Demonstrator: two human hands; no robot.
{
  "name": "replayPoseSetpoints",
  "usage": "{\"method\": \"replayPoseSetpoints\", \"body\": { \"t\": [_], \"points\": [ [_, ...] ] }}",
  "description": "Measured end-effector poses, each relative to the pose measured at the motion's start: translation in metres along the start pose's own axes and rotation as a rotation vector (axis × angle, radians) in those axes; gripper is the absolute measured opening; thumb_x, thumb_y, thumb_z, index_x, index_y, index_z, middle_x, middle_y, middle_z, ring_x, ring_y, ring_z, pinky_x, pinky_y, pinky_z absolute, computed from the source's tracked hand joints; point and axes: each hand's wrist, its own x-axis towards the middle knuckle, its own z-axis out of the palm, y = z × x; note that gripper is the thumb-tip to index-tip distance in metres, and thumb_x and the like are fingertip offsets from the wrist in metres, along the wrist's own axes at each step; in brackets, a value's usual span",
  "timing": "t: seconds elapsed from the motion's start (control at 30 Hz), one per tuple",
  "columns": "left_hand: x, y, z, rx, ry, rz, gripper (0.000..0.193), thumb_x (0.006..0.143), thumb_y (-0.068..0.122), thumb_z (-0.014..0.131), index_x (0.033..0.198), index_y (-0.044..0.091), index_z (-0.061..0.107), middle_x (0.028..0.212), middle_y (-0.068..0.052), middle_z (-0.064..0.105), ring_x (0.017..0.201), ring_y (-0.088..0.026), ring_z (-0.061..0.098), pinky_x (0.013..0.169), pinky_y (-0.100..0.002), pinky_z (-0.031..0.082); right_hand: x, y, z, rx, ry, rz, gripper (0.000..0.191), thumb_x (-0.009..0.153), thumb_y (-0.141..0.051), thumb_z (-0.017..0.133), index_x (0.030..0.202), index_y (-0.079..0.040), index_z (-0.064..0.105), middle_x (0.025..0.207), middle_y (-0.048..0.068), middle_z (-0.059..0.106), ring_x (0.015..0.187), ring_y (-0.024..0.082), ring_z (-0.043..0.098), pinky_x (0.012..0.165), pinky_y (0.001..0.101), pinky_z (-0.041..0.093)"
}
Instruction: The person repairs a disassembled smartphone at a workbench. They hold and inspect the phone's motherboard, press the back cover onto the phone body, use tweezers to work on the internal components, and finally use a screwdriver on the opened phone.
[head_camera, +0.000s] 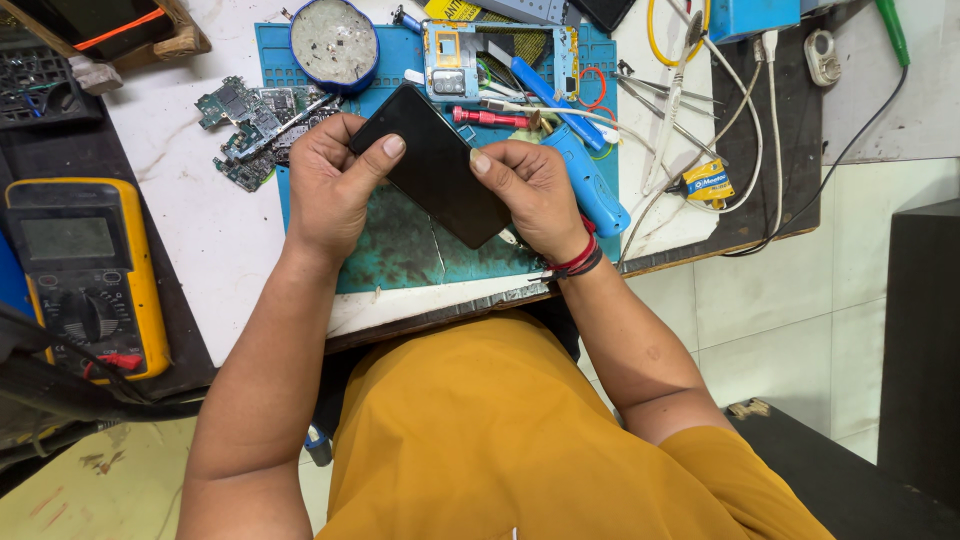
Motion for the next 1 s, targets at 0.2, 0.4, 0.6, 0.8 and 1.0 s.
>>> {"method": "replayPoseSetpoints", "body": {
  "t": [0.2, 0.4, 0.6, 0.8, 1.0],
  "points": [
    [-0.0011, -0.0008, -0.0015, 0.009, -0.002, 0.006, 0.012, 0.1, 0.009, 0.074, 0.101, 0.001, 0.065, 0.095, -0.007, 0.073, 0.084, -0.009, 0.067, 0.08, -0.024, 0.055, -0.0006, -0.0004, 0.0015, 0.014, -0.01, -0.004, 0.018, 0.105, -0.016, 0.069, 0.106, 0.002, 0.073, 0.09, -0.003, 0.071, 0.08, 0.002, 0.059, 0.073, 0.0197, 0.047],
    [-0.0023, -0.0003, -0.0013, -0.003, -0.004, 0.005, 0.013, 0.1, 0.009, 0.075, 0.102, 0.0, 0.066, 0.096, -0.007, 0.074, 0.085, -0.009, 0.067, 0.081, -0.024, 0.055, -0.0011, 0.0, 0.0025, 0.006, -0.012, -0.017, 0.018, 0.105, -0.015, 0.069, 0.106, 0.003, 0.073, 0.09, -0.002, 0.071, 0.079, 0.002, 0.058, 0.072, 0.0195, 0.046],
    [-0.0034, -0.0003, -0.0017, -0.002, -0.01, 0.013, 0.013, 0.1, 0.009, 0.075, 0.103, 0.0, 0.066, 0.097, -0.007, 0.073, 0.086, -0.01, 0.067, 0.082, -0.024, 0.055, -0.0021, -0.0003, 0.0027, 0.014, -0.018, -0.015, 0.019, 0.105, -0.015, 0.068, 0.106, 0.003, 0.073, 0.091, -0.002, 0.072, 0.08, 0.002, 0.06, 0.073, 0.0198, 0.047],
    [-0.0038, -0.0004, -0.002, 0.008, -0.005, 0.007, 0.013, 0.1, 0.009, 0.075, 0.102, 0.0, 0.065, 0.095, -0.006, 0.073, 0.084, -0.009, 0.066, 0.079, -0.024, 0.055, -0.002, 0.0, 0.0032, 0.02, -0.019, -0.014, 0.019, 0.105, -0.016, 0.068, 0.106, 0.003, 0.073, 0.091, -0.001, 0.072, 0.08, 0.002, 0.061, 0.074, 0.0198, 0.048],
    [-0.0039, 0.0009, -0.0007, 0.011, -0.008, 0.009, 0.013, 0.1, 0.009, 0.074, 0.102, 0.0, 0.065, 0.094, -0.007, 0.073, 0.083, -0.009, 0.067, 0.079, -0.024, 0.055, -0.0021, 0.0013, 0.0023, 0.017, -0.018, -0.023, 0.019, 0.105, -0.016, 0.068, 0.106, 0.003, 0.073, 0.091, -0.002, 0.071, 0.08, 0.002, 0.059, 0.074, 0.0197, 0.047]
  ]
}}
